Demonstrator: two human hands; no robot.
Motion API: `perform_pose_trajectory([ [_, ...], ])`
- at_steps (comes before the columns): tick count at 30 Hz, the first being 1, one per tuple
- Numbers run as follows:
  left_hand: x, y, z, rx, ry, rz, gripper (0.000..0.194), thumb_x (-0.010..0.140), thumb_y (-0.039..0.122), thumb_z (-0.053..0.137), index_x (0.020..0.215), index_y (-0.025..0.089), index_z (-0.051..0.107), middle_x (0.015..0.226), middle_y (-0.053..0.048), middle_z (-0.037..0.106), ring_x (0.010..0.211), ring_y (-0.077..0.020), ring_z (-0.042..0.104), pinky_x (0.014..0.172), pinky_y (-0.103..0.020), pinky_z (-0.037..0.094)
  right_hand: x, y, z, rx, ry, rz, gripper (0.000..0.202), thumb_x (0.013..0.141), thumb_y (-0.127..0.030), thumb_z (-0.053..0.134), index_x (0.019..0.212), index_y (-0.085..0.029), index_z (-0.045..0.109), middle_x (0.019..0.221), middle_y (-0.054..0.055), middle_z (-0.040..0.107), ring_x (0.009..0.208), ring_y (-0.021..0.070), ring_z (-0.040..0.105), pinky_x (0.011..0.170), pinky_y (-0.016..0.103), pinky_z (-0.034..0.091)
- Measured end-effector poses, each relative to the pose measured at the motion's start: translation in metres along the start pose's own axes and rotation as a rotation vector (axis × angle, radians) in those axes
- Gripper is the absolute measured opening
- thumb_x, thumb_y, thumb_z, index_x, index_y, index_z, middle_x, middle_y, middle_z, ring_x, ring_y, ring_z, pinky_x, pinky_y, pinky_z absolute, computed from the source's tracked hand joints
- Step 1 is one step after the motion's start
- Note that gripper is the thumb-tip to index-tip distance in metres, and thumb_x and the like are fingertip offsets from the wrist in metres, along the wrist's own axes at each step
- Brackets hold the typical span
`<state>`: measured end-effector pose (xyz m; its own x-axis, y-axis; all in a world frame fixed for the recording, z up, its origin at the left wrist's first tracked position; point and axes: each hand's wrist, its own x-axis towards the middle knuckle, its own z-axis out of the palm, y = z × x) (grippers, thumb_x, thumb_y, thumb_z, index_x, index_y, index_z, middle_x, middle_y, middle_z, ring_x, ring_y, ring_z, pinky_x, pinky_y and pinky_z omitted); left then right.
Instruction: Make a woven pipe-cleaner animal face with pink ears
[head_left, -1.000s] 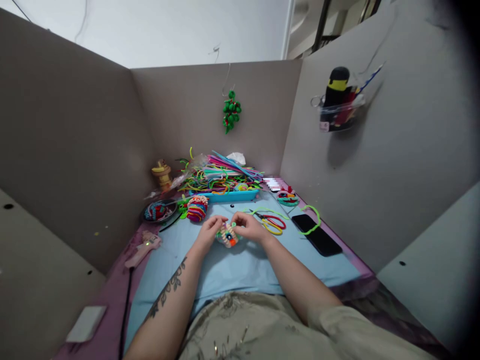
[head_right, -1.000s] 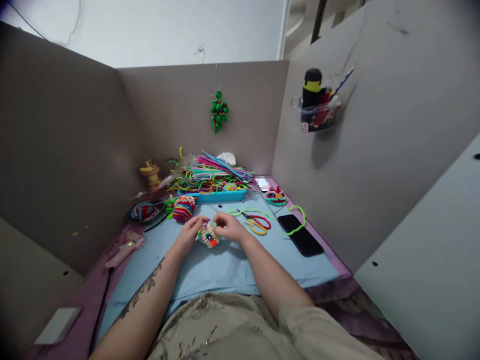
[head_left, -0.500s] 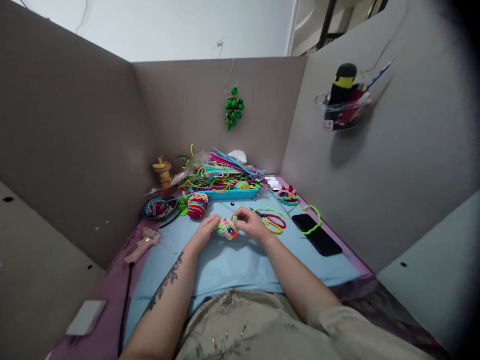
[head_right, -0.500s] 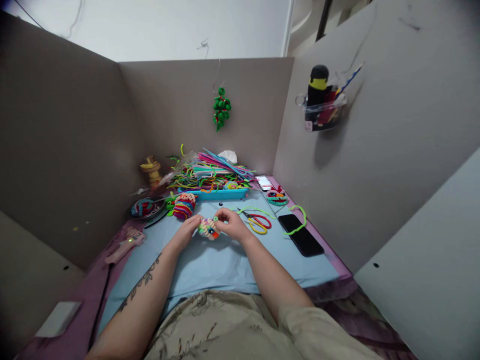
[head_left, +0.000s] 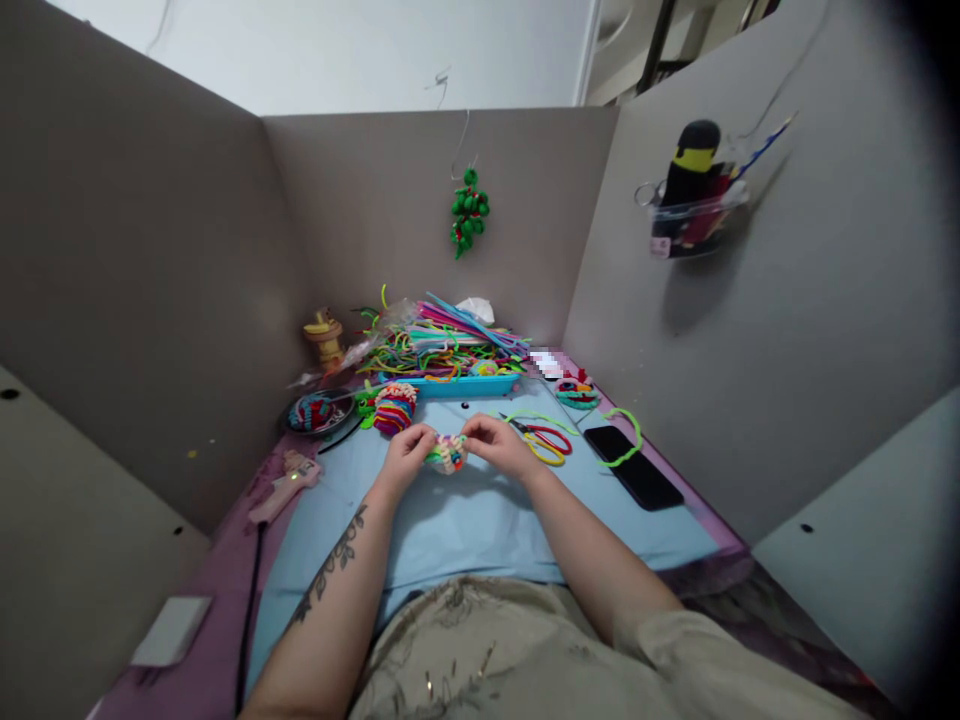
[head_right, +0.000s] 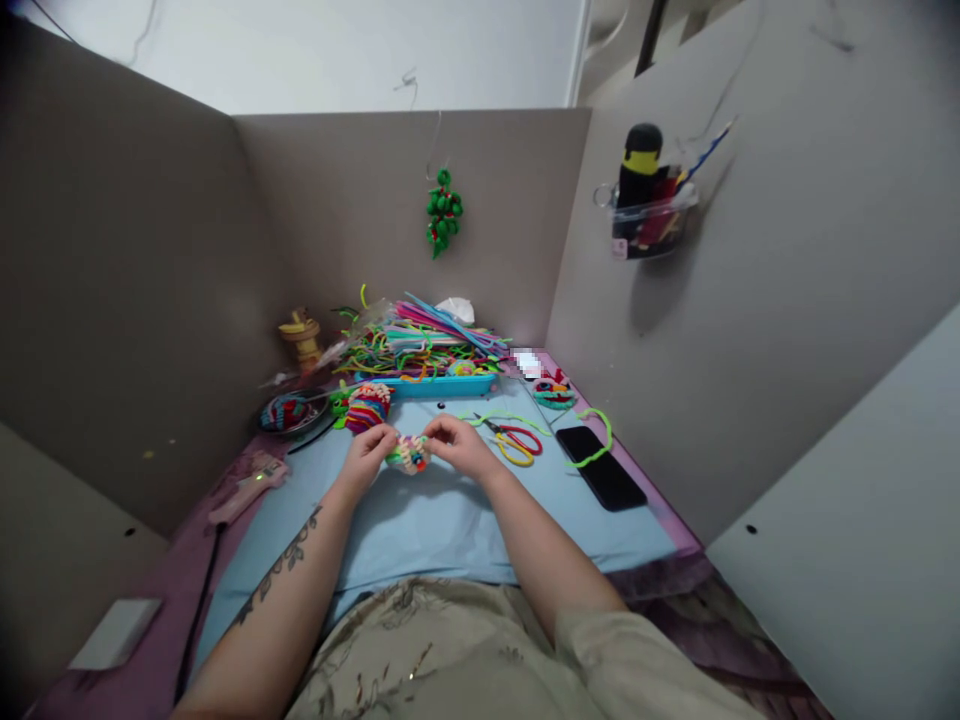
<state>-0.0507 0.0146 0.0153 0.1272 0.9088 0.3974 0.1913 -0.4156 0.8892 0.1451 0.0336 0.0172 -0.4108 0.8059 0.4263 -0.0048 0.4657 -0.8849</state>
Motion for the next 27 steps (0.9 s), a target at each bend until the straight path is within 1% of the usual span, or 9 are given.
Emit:
perform_pose_trajectory([
  [4,0.0,-0.001,0.001,-0.009,0.017,-0.014,0.028,0.077,0.041,0.055,0.066,0.015,0.055,0.06,0.002,0.047,0.057,-0.0107,0.041,0.054,-0.022,0.032,0.001,0.006,0.004,-0.027,0.021,-0.011,0.011,0.075,-0.028,0.061,0.079,-0.018,0.062,0.078,0.001,0.055,0.07,0.0126,0.05,0.065,0.024,0.04],
  [9,-0.001,0.003,0.001,0.025,0.029,0.0,0.028,0.077,0.041,0.054,0.066,0.015,0.056,0.059,0.001,0.048,0.057,-0.0112,0.042,0.053,-0.023,0.033,0.003,0.01,0.007,0.063,0.069,0.022,0.013,0.075,-0.031,0.06,0.079,-0.019,0.059,0.074,0.0,0.055,0.068,0.0124,0.05,0.064,0.024,0.041],
  [13,-0.002,0.008,0.0,0.113,0.005,0.073,0.027,0.078,0.038,0.053,0.065,0.015,0.059,0.06,-0.001,0.052,0.058,-0.0124,0.045,0.054,-0.024,0.034,0.003,0.007,0.009,0.053,0.085,0.028,0.014,0.076,-0.031,0.059,0.08,-0.019,0.059,0.074,0.0,0.057,0.068,0.0127,0.052,0.065,0.025,0.041],
  [18,-0.005,0.015,0.001,0.202,-0.023,0.174,0.024,0.078,0.034,0.053,0.065,0.017,0.063,0.06,-0.002,0.056,0.057,-0.0131,0.046,0.055,-0.025,0.034,0.003,0.002,0.011,0.009,0.105,0.059,0.013,0.071,-0.029,0.064,0.073,-0.018,0.06,0.067,-0.002,0.059,0.063,0.012,0.051,0.064,0.025,0.041],
  [24,-0.006,0.016,0.002,0.224,-0.063,0.225,0.021,0.078,0.031,0.054,0.065,0.018,0.064,0.062,-0.003,0.057,0.06,-0.0144,0.047,0.059,-0.026,0.034,0.003,0.004,0.009,0.006,0.033,0.101,0.011,0.068,-0.026,0.066,0.071,-0.017,0.062,0.065,-0.001,0.062,0.062,0.0124,0.054,0.064,0.026,0.043],
  [27,-0.005,0.016,0.002,0.23,-0.095,0.235,0.022,0.078,0.032,0.053,0.066,0.018,0.064,0.061,-0.003,0.057,0.06,-0.0153,0.047,0.06,-0.027,0.034,0.003,0.004,0.008,-0.008,0.005,0.125,0.009,0.066,-0.025,0.067,0.069,-0.017,0.063,0.064,-0.001,0.063,0.061,0.0125,0.055,0.063,0.026,0.043],
])
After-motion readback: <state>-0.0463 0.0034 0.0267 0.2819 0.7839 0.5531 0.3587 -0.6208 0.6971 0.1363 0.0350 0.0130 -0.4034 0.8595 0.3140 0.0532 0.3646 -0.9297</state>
